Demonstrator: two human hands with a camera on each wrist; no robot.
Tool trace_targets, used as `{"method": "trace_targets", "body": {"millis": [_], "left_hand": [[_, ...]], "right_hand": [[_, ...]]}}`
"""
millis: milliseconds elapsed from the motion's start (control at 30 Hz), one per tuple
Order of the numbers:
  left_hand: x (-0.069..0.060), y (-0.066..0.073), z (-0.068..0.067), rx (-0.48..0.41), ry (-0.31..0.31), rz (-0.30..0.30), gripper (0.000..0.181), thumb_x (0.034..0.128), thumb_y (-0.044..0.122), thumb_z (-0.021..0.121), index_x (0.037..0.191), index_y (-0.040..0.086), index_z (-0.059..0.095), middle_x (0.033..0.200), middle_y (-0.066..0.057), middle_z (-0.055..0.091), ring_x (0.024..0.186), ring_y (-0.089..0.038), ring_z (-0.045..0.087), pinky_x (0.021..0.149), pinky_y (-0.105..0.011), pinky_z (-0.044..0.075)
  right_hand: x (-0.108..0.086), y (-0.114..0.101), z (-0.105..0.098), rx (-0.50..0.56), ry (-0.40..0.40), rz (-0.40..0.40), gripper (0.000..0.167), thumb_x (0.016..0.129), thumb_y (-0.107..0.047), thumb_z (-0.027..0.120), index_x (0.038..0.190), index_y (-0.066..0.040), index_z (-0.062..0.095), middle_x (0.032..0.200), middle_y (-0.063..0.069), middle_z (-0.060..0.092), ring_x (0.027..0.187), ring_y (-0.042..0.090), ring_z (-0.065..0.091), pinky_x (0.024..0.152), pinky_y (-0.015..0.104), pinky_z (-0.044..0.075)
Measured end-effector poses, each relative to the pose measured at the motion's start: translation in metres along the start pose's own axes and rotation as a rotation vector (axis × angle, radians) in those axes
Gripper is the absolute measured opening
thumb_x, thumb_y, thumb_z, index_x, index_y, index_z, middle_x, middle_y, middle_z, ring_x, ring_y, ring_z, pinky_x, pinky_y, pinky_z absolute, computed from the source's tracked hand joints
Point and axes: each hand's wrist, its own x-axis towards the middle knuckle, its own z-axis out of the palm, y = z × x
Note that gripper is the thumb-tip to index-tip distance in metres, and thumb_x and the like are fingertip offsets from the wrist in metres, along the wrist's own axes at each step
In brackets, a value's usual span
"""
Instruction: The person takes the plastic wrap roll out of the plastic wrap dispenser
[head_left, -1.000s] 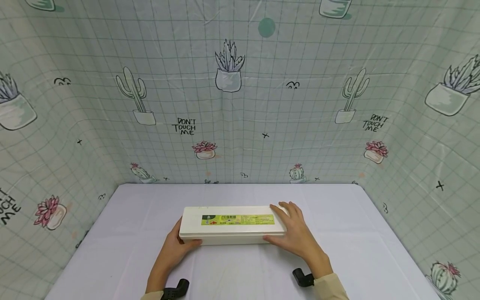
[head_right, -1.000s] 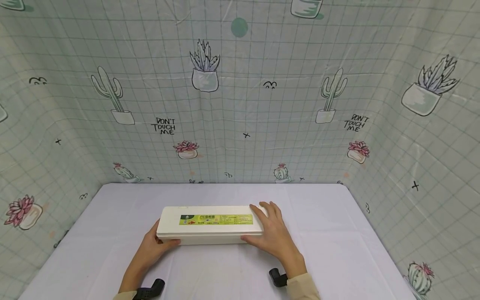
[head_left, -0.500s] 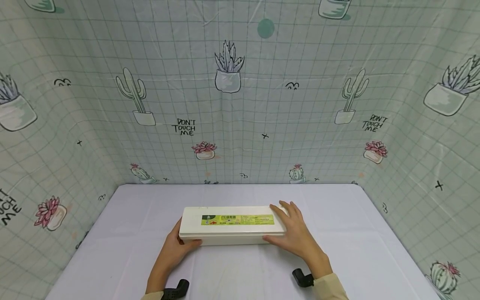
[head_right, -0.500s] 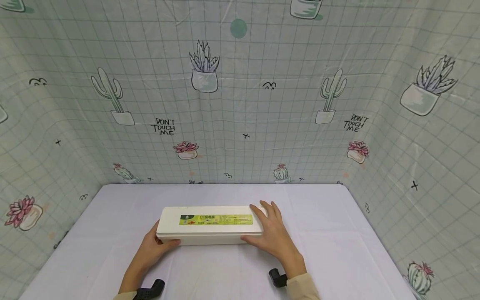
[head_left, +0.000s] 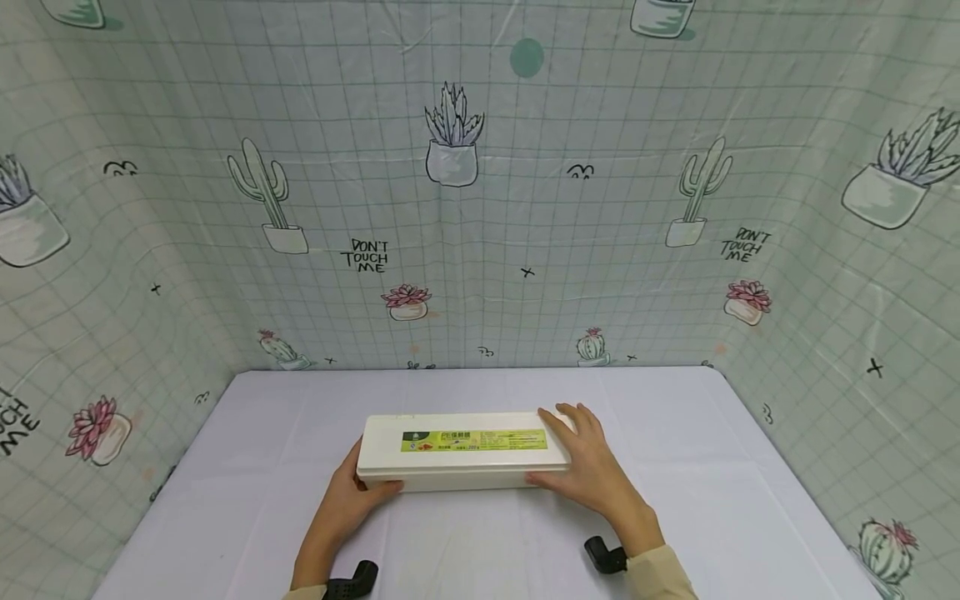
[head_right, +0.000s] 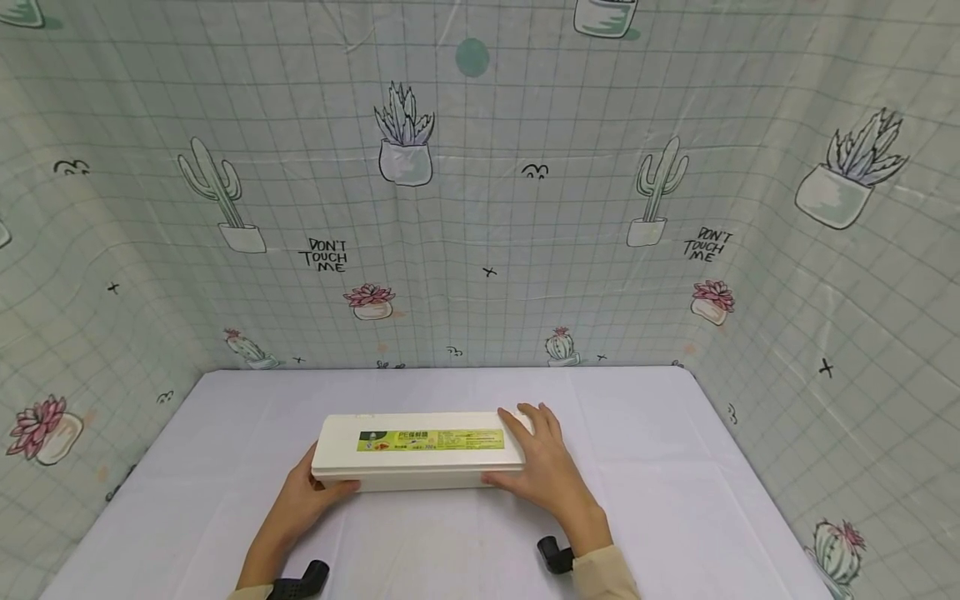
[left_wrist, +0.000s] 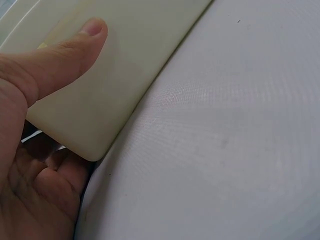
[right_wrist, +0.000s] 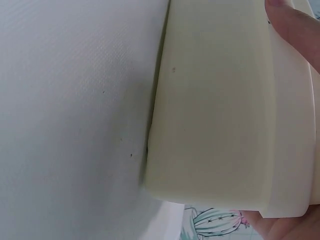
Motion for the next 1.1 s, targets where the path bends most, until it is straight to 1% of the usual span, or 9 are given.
{"method": "trace_targets", "body": {"millis": [133,333,533,833,967,1100], "left_hand": [[-0.0005,-0.0005,0.0002,-0.003,0.0,0.004,0.1,0.0816,0.02,0.089,0.162,0.014,0.031,0.16,-0.012,0.046,0.142,-0.03,0.048,0.108,-0.029,0.043],[-0.0005,-0.0001,0.0003,-0.004,0.003,-0.001,0.1,0.0812,0.02,0.089,0.162,0.014,0.031,0.16,-0.012,0.046,0.143,-0.031,0.048,0.108,-0.029,0.043],[0.0,0.0003,0.0003,0.006,0.005,-0.011,0.102,0.0805,0.021,0.09,0.163,0.013,0.03,0.16,-0.013,0.045,0.144,-0.031,0.047,0.109,-0.031,0.042],[0.0009,0.0003,0.0005,0.022,0.005,-0.016,0.102,0.081,0.022,0.09,0.163,0.013,0.029,0.161,-0.011,0.044,0.144,-0.028,0.045,0.112,-0.035,0.041],[0.0008,0.0007,0.0005,0.023,0.001,-0.017,0.101,0.0812,0.023,0.09,0.163,0.015,0.03,0.161,-0.011,0.044,0.145,-0.028,0.045,0.112,-0.038,0.041],[-0.0002,0.0005,0.0005,0.017,0.008,-0.021,0.101,0.0808,0.022,0.09,0.162,0.015,0.03,0.161,-0.01,0.044,0.144,-0.028,0.045,0.112,-0.038,0.041]], "right_hand": [[-0.0002,-0.0005,0.0001,-0.004,-0.003,0.008,0.097,0.071,-0.053,0.092,0.152,-0.019,0.052,0.154,0.018,0.044,0.148,0.053,0.029,0.108,0.07,0.039],[-0.0003,-0.001,0.0001,0.0,-0.003,0.009,0.097,0.071,-0.054,0.092,0.153,-0.019,0.052,0.155,0.018,0.043,0.148,0.053,0.03,0.107,0.071,0.039],[-0.0002,-0.0009,0.0002,0.0,-0.001,0.008,0.097,0.071,-0.054,0.092,0.152,-0.019,0.052,0.155,0.019,0.043,0.147,0.053,0.03,0.108,0.071,0.039],[0.0002,-0.0003,-0.001,0.007,0.009,0.002,0.097,0.07,-0.051,0.093,0.151,-0.019,0.053,0.157,0.018,0.042,0.148,0.053,0.029,0.108,0.071,0.039],[0.0004,0.0003,-0.0014,0.005,0.012,-0.006,0.097,0.069,-0.05,0.094,0.151,-0.018,0.053,0.157,0.019,0.042,0.15,0.052,0.026,0.109,0.072,0.036],[0.0008,0.001,-0.0008,0.009,0.0,-0.016,0.098,0.069,-0.049,0.095,0.152,-0.017,0.052,0.157,0.019,0.043,0.15,0.053,0.026,0.111,0.072,0.035]]}}
